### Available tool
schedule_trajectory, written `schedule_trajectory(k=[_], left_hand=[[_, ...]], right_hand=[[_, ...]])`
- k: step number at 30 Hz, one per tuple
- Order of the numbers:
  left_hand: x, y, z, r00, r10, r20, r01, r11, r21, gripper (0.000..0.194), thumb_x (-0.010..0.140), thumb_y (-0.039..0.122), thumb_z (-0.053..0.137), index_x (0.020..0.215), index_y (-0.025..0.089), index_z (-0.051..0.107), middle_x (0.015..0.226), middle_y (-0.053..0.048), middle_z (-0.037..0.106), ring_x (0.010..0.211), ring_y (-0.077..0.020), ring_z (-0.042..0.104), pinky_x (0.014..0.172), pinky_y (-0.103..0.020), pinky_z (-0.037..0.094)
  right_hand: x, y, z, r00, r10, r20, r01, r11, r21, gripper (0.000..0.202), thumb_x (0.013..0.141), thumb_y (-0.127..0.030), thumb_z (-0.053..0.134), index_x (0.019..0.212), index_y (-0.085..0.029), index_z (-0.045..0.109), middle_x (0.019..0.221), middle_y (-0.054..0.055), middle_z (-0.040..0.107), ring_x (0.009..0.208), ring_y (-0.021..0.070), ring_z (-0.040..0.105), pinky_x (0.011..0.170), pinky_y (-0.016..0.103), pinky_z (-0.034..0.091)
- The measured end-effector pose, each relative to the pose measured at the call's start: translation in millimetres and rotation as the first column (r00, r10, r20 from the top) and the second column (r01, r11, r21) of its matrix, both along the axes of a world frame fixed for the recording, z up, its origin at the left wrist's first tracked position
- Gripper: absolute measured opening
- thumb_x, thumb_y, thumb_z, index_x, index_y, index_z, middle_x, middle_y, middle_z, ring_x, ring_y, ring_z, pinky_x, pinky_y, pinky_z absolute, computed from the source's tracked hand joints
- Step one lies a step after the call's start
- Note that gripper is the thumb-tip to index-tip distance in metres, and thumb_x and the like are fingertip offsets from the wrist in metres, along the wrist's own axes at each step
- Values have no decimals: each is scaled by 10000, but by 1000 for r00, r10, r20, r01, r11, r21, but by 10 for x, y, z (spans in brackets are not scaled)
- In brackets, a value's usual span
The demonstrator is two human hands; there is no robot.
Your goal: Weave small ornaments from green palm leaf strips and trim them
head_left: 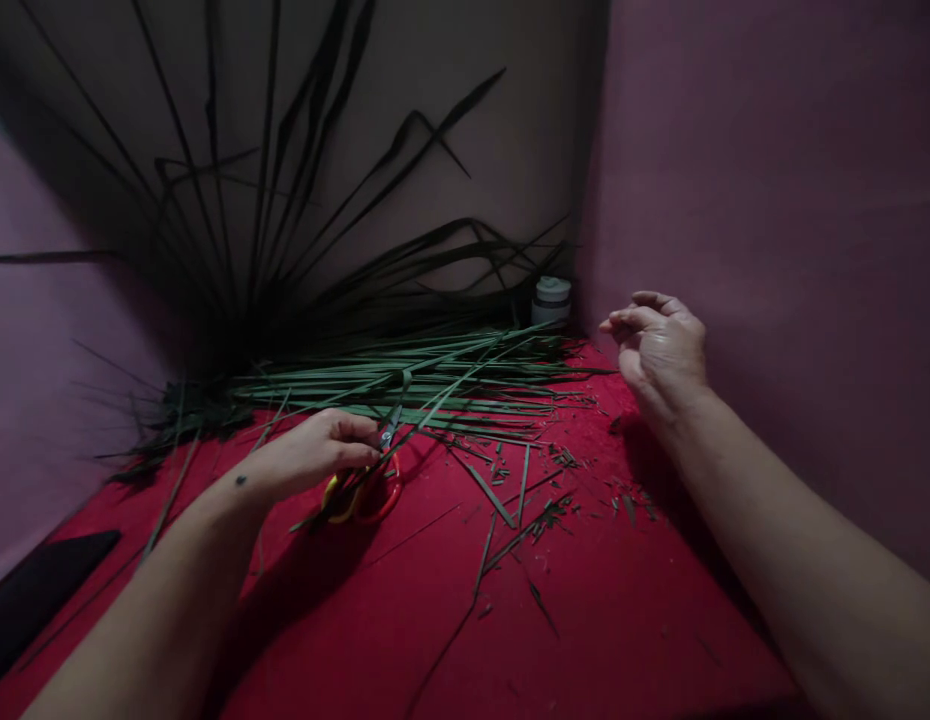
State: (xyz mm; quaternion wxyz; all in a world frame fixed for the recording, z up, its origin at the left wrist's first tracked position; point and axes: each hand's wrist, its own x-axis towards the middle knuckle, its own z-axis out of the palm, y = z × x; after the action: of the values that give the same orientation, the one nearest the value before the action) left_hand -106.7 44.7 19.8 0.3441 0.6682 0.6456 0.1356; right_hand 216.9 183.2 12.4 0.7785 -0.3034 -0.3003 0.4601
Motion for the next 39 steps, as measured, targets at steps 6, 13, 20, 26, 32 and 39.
schedule_trajectory(k=[6,13,20,26,32,39], left_hand=[[37,17,-27,996,25,91,-23,999,-25,196,697,334,589,614,157,577,575,36,478,584,-117,409,567,-244,314],[180,-72,17,982,-18,190,32,997,-73,209,720,330,590,611,160,535,580,43,454,581,-106,385,571,-242,306],[328,-108,1,982,-79,172,94,992,-84,205,716,304,570,584,165,496,575,47,391,559,-98,351,518,-228,275],[322,-86,-22,983,-86,159,103,990,-97,204,688,293,583,563,169,479,561,53,371,536,-92,334,493,-217,266],[282,-68,-50,982,-99,159,117,988,-104,170,693,272,573,578,170,500,571,48,405,558,-103,364,521,-222,285],[119,-21,-71,991,-125,55,131,984,-122,122,693,265,551,614,172,554,589,28,496,587,-132,443,559,-236,330]], right_hand=[[-206,-126,-171,970,222,102,-199,960,-198,223,602,31,473,703,-164,512,506,-37,490,453,84,495,451,202,454],[-667,-545,-398,703,702,115,-616,681,-395,40,671,-79,586,710,-85,593,627,99,621,456,130,534,396,243,418],[-790,-611,-388,670,732,-125,-711,585,-389,16,741,-126,561,728,-132,568,728,80,660,519,123,577,447,216,400],[-572,-363,-357,753,626,-204,-654,677,-336,97,764,-153,491,671,-174,502,601,-5,604,535,107,563,577,252,469],[-375,-205,-290,778,584,-232,-628,733,-261,166,793,-118,491,655,-183,425,485,-53,475,464,93,491,571,254,477],[-72,-37,-138,821,522,-232,-560,816,-143,202,802,-25,423,664,-172,400,434,-99,283,331,38,241,385,139,288]])
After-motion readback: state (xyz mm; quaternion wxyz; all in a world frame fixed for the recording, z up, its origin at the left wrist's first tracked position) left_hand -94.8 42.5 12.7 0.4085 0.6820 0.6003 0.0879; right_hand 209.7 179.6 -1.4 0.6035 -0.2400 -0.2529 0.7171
